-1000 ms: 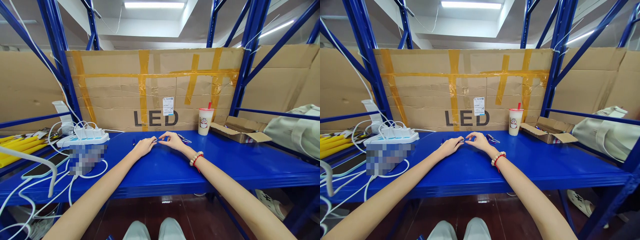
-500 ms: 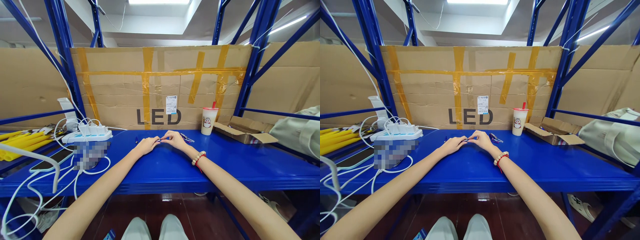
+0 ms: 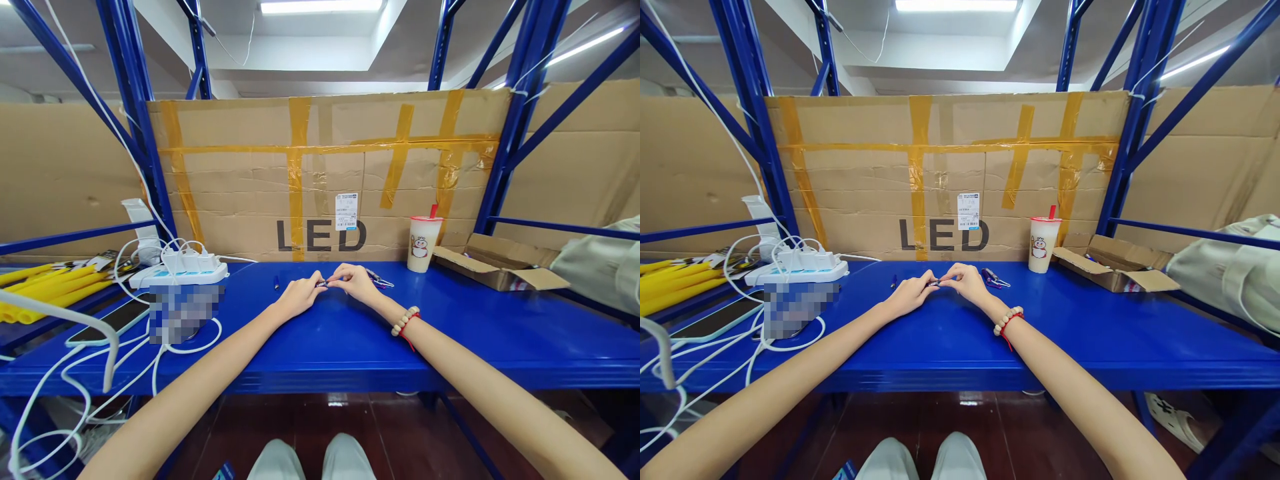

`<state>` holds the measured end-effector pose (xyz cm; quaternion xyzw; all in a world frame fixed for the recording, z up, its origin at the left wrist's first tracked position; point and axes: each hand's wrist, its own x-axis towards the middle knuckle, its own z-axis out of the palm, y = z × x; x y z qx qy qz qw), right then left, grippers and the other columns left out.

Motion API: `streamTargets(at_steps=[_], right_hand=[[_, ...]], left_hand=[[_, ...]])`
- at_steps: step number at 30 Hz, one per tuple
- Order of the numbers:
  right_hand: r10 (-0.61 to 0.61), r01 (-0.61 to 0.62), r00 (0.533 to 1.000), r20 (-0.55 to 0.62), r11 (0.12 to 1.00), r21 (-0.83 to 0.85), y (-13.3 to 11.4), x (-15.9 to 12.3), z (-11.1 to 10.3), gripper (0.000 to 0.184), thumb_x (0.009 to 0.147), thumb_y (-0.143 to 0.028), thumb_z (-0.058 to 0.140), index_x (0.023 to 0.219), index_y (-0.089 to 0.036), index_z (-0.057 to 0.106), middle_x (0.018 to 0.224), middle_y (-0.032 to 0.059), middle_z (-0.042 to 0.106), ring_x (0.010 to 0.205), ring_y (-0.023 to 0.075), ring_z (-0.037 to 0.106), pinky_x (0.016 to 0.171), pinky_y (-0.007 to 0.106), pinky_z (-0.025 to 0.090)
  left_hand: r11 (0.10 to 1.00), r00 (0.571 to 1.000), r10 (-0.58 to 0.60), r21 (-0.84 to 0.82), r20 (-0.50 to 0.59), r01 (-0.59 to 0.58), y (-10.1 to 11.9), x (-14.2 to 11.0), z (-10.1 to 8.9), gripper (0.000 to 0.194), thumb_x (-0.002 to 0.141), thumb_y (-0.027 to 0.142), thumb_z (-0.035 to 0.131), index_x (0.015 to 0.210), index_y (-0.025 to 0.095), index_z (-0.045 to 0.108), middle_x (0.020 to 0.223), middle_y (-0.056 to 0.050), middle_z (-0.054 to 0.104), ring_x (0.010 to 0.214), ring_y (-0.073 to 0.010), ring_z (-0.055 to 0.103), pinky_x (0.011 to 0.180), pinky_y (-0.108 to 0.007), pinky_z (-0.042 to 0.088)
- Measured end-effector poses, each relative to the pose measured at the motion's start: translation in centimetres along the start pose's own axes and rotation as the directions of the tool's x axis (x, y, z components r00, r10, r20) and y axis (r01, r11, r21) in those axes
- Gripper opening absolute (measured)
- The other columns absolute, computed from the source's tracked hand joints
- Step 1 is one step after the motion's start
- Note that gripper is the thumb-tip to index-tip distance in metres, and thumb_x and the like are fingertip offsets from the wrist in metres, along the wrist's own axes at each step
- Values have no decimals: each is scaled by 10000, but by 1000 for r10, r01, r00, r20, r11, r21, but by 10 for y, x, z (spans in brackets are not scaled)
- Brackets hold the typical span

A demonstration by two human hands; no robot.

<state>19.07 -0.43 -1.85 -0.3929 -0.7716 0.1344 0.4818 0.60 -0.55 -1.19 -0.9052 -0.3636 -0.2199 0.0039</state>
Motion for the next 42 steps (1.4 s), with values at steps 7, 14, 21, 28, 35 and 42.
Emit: streamTargets(at_steps=[7, 14, 21, 28, 35, 42], right_hand=[[175, -180, 981, 81, 982, 59, -3, -4, 1, 350, 618, -459, 644, 673, -115, 673, 601, 36, 595, 389, 60, 427, 390, 222, 348], [195, -196, 977, 81, 981, 3, 4, -5, 4, 330, 640, -445, 620, 686, -127, 696, 557, 41, 605, 465, 96, 469, 460, 241, 392], [326, -331, 943, 65, 939, 92, -8, -4, 5, 386, 604, -475, 645, 745, -120, 703, 471, -4, 526, 408, 57, 359, 406, 213, 301], [416, -446, 893, 174, 869, 215, -8, -4, 3, 442, 573, -516, 659, 777, -125, 693, 464, -32, 458, 437, 54, 354, 406, 204, 260], [427, -460, 882, 200, 872, 165, -14, -4, 4, 453, 583, -567, 624, 657, -123, 673, 456, -26, 451, 444, 59, 361, 407, 208, 242], [350, -370, 924, 156, 920, 125, -8, -3, 7, 463, 631, -577, 578, 712, -134, 688, 438, -28, 474, 413, 62, 366, 425, 212, 285]], left_hand=[[999, 999, 27, -35, 40, -26, 1, -2, 1, 174, 896, 343, 289, 980, 230, 391, 1025, -24, 620, 896, -207, 605, 686, -290, 448], [997, 997, 68, 21, 23, -69, -1, -2, 1, 158, 892, 333, 308, 976, 234, 397, 1031, -14, 620, 904, -206, 604, 690, -284, 446], [998, 999, 1, 63, -41, 2, 1, 0, 3, 169, 883, 311, 336, 1017, 247, 417, 958, -4, 636, 875, -198, 610, 680, -264, 445], [997, 999, 0, 81, -45, 4, 1, 1, 3, 247, 886, 302, 337, 1122, 267, 400, 1049, -12, 616, 912, -183, 601, 723, -265, 449], [996, 999, 16, 91, -36, -13, -1, 4, 5, 213, 890, 258, 314, 999, 230, 495, 1007, -18, 629, 901, -172, 595, 720, -258, 446], [992, 998, -54, 112, -17, 55, 3, 5, 2, 220, 896, 289, 290, 995, 235, 480, 1016, -17, 623, 897, -173, 591, 712, -259, 445]])
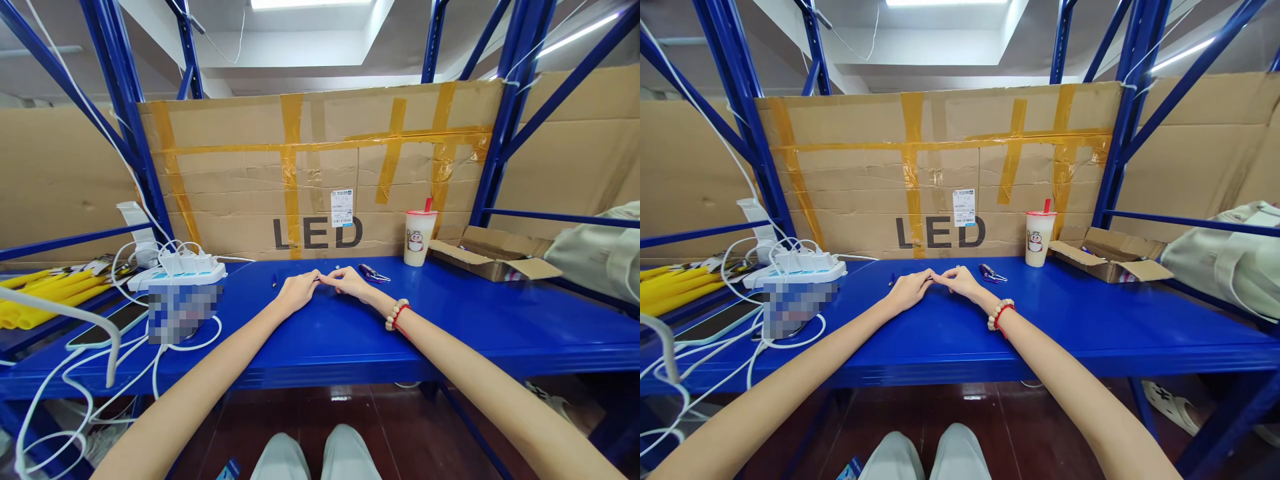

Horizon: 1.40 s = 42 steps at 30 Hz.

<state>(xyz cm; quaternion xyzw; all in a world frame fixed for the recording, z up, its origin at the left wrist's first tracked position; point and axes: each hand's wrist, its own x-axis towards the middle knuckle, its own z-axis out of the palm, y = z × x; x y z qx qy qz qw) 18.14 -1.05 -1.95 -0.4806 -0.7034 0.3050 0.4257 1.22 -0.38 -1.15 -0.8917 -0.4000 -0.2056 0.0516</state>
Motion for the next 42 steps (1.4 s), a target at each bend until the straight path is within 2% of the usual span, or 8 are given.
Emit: streamTargets(at_steps=[6, 10, 14, 21, 29, 34, 39, 42], right_hand=[[-224, 202, 943, -247, 973, -110, 6, 8, -5, 400, 599, -487, 650, 795, -140, 686, 767, 53, 659, 476, 69, 426, 479, 224, 364], [-282, 250, 939, -195, 952, -176, 6, 8, -6, 349, 629, -460, 641, 777, -148, 695, 765, 58, 668, 500, 86, 462, 509, 234, 394], [-260, 242, 956, -137, 960, -139, 7, 8, -5, 343, 650, -457, 626, 762, -140, 694, 748, 64, 666, 488, 91, 481, 493, 237, 405], [-271, 267, 951, -150, 963, -47, 8, 10, -4, 361, 623, -465, 643, 765, -136, 691, 775, 65, 657, 482, 82, 481, 479, 231, 405], [-90, 99, 992, -85, 989, 114, -7, 0, -4, 408, 602, -472, 648, 783, -108, 684, 633, 21, 609, 448, 47, 381, 416, 201, 297], [-70, 75, 997, -37, 985, 155, -11, -3, -4, 397, 609, -470, 649, 779, -112, 676, 604, 3, 575, 439, 36, 362, 406, 191, 272], [-66, 62, 998, 14, 979, 192, -10, -2, -1, 398, 625, -465, 645, 842, -131, 663, 669, 9, 584, 447, 35, 391, 412, 182, 298], [-48, 47, 999, 1, 978, 205, -8, 0, -1, 392, 636, -459, 638, 844, -128, 654, 659, 9, 575, 452, 40, 412, 407, 179, 298]], left_hand=[[996, 999, -49, 68, 2, 49, -1, 2, 0, 258, 906, 340, 234, 1002, 223, 443, 992, -45, 620, 882, -200, 595, 666, -263, 441], [999, 999, -6, 44, -35, 8, -5, 2, 2, 257, 910, 339, 216, 993, 225, 430, 995, -36, 605, 893, -191, 586, 696, -271, 438], [1000, 998, 17, 26, -65, -16, -6, 2, 3, 265, 909, 345, 212, 983, 220, 433, 978, -38, 600, 898, -189, 578, 731, -287, 438], [998, 995, 55, 16, -81, -54, -6, 2, 3, 274, 910, 340, 209, 962, 208, 444, 934, -40, 602, 882, -188, 577, 744, -300, 441], [991, 986, 124, 63, -115, -117, -7, 2, 5, 249, 908, 309, 248, 979, 184, 451, 1003, -66, 601, 926, -191, 568, 788, -309, 443], [985, 979, 163, 81, -123, -154, -8, 2, 5, 261, 905, 310, 257, 953, 176, 476, 974, -70, 614, 892, -191, 579, 773, -313, 452], [985, 981, 143, 113, -129, -129, -8, 1, 6, 254, 887, 292, 316, 1037, 154, 468, 1102, -95, 579, 993, -203, 550, 861, -329, 423], [984, 982, 151, 111, -116, -138, -7, 1, 5, 263, 894, 306, 286, 995, 162, 481, 1035, -81, 605, 928, -193, 574, 806, -312, 444]])
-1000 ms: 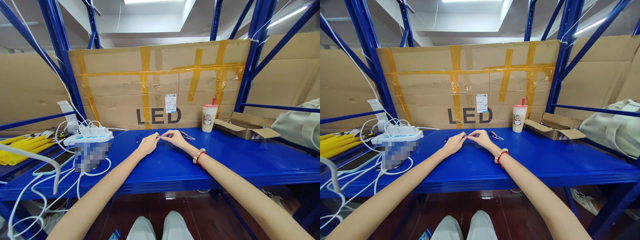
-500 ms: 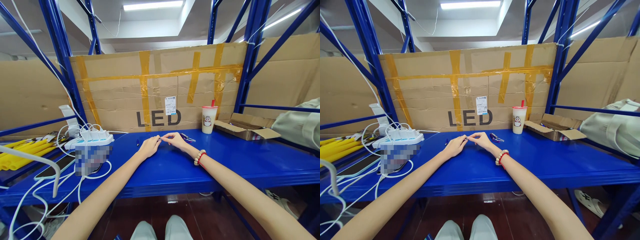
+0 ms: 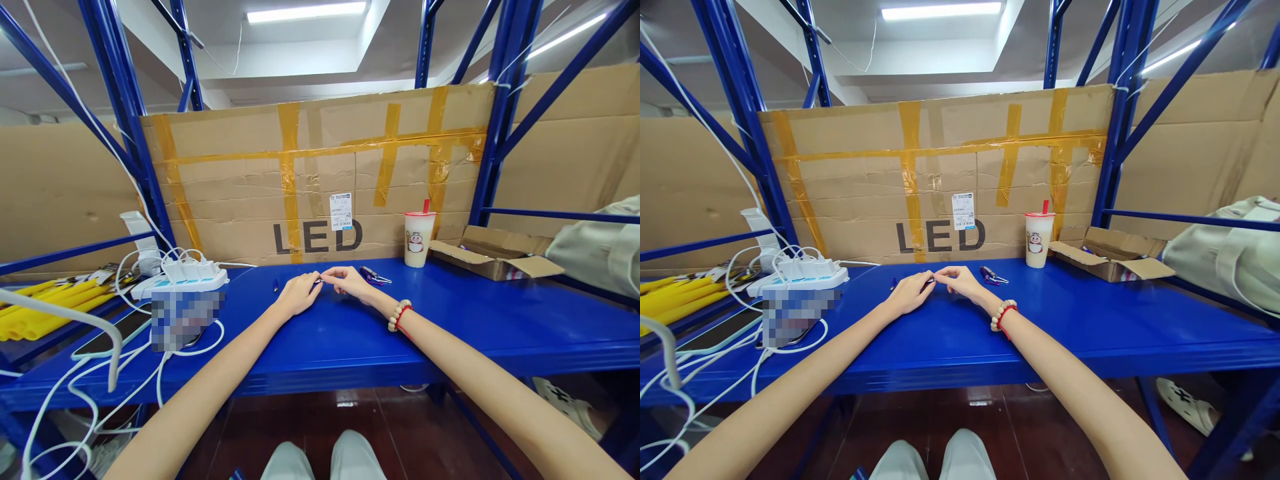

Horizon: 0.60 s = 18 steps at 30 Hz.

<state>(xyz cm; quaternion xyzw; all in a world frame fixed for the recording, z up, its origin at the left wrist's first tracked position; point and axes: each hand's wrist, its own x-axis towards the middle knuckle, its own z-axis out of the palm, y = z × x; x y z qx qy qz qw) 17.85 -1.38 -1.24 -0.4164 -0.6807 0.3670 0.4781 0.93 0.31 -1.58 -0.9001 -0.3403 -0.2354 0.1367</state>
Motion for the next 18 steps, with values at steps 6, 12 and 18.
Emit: streamTargets(at_steps=[6, 12, 18], right_hand=[[-4, 4, 1000, 10, 1000, -9, 4, 2, -1, 394, 593, -404, 686, 872, -129, 641, 664, -2, 567, 431, 30, 407, 405, 179, 315], [-18, 18, 1000, 15, 1000, -13, 6, 4, -1, 375, 601, -364, 673, 890, -127, 635, 581, -24, 536, 426, 42, 424, 400, 179, 321], [-13, 11, 999, -34, 999, -37, 5, 4, -2, 360, 631, -416, 641, 856, -136, 648, 549, -18, 540, 427, 51, 430, 387, 177, 308]], left_hand=[[1000, 1000, -4, -9, 21, 4, -1, 1, -1, 247, 885, 308, 294, 997, 174, 469, 992, -72, 611, 881, -191, 584, 746, -302, 453], [1000, 1000, -9, -14, 24, 9, -2, 1, 0, 280, 900, 333, 250, 1009, 186, 462, 973, -61, 616, 888, -195, 584, 736, -306, 452], [1000, 1000, -3, -24, 12, 3, -2, 1, -1, 269, 905, 326, 241, 983, 195, 463, 979, -50, 613, 881, -180, 582, 748, -294, 450]])
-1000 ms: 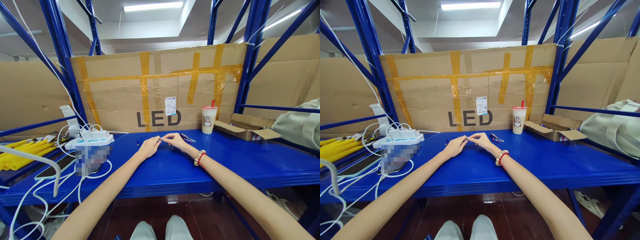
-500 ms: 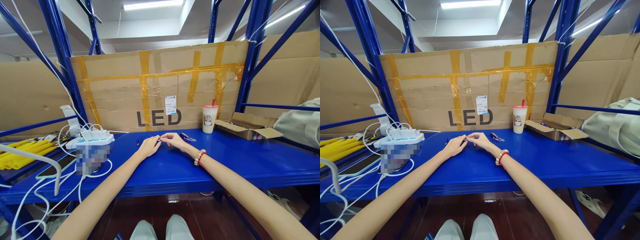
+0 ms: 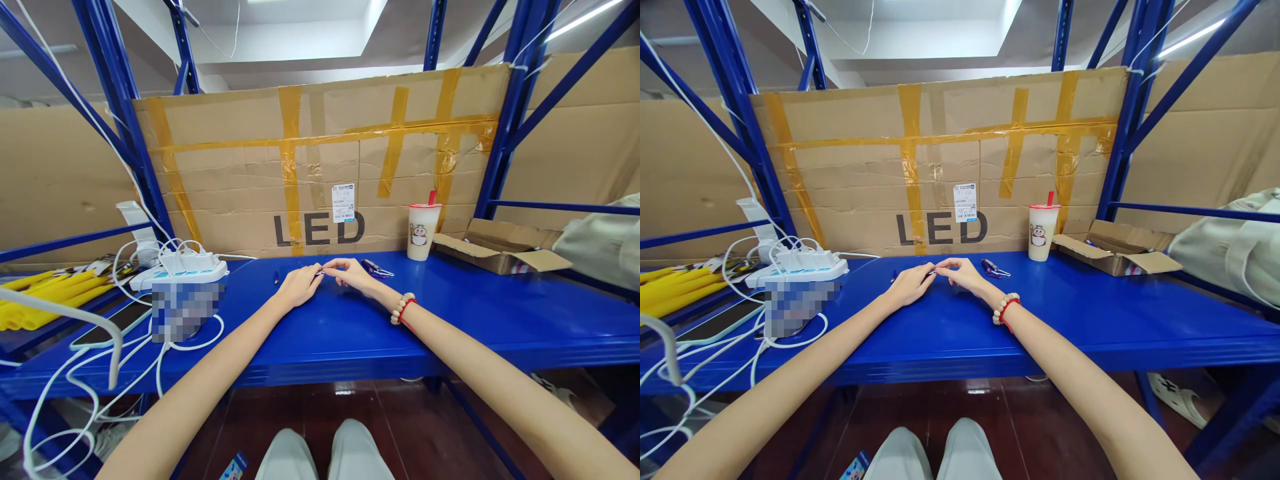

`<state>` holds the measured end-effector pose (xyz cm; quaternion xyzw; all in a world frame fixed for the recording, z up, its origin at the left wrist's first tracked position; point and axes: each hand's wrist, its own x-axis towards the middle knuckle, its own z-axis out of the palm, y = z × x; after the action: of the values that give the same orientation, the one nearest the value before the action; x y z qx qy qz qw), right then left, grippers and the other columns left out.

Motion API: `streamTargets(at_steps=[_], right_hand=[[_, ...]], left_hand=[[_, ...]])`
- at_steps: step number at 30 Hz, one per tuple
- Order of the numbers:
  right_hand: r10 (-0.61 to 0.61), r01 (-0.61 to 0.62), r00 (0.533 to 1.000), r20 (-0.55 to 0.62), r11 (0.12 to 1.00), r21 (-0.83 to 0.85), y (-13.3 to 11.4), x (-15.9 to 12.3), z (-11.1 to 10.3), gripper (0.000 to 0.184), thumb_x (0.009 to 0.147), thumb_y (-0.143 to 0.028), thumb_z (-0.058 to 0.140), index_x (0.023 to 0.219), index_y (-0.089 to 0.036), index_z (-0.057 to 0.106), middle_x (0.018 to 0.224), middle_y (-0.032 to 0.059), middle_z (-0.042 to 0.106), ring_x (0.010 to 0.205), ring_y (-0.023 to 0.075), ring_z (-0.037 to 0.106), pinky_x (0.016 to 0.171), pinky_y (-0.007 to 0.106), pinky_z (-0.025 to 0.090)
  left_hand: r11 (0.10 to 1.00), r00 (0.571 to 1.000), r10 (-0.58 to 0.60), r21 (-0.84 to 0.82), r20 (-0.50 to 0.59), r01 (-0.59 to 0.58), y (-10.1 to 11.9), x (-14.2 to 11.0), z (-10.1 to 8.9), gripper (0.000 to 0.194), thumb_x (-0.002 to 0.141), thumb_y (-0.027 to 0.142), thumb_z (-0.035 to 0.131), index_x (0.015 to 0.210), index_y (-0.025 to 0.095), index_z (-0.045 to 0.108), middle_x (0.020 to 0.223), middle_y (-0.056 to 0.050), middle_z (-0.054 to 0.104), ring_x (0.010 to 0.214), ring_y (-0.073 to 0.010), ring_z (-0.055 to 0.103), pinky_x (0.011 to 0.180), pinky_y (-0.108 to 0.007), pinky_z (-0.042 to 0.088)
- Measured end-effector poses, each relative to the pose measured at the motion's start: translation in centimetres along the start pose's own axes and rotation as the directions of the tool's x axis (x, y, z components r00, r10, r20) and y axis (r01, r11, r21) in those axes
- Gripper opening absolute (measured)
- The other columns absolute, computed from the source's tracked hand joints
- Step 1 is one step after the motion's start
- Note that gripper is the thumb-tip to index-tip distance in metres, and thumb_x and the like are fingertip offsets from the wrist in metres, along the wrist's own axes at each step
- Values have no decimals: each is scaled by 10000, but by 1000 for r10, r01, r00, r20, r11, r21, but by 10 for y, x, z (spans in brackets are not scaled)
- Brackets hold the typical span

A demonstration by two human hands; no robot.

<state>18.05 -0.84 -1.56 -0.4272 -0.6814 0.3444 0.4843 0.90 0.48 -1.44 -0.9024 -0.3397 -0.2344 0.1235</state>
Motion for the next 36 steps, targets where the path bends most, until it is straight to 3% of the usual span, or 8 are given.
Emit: streamTargets(at_steps=[12, 20, 26, 36], right_hand=[[-5, 4, 1000, -28, 999, -41, 4, 0, -2, 392, 635, -433, 644, 889, -135, 656, 658, 19, 594, 434, 44, 428, 355, 163, 310], [-4, -3, 997, -71, 996, -93, 4, 1, -3, 303, 670, -285, 619, 927, -127, 652, 680, 34, 623, 428, 42, 444, 351, 154, 320], [5, -13, 998, -62, 992, -123, 3, 1, -2, 298, 653, -152, 594, 945, -119, 642, 871, 68, 645, 438, 28, 469, 363, 152, 332], [-55, 41, 994, -98, 989, -144, 7, 3, -4, 361, 671, -426, 605, 857, -124, 676, 675, 44, 636, 423, 55, 451, 383, 185, 331]], left_hand=[[999, 1000, -10, 39, -2, 10, -3, 1, 2, 276, 898, 337, 252, 959, 188, 476, 949, -55, 622, 863, -193, 585, 742, -302, 446], [998, 997, -50, 32, 57, 48, -3, 0, -1, 275, 896, 348, 251, 970, 203, 473, 935, -44, 626, 855, -186, 589, 725, -291, 447], [999, 999, -16, 28, 47, 15, -4, 0, 0, 281, 898, 343, 246, 971, 197, 474, 946, -54, 624, 861, -188, 589, 742, -300, 447], [999, 999, -17, 45, 39, 15, -3, -1, -2, 257, 891, 345, 267, 935, 206, 479, 870, -42, 622, 817, -187, 589, 710, -290, 446]])
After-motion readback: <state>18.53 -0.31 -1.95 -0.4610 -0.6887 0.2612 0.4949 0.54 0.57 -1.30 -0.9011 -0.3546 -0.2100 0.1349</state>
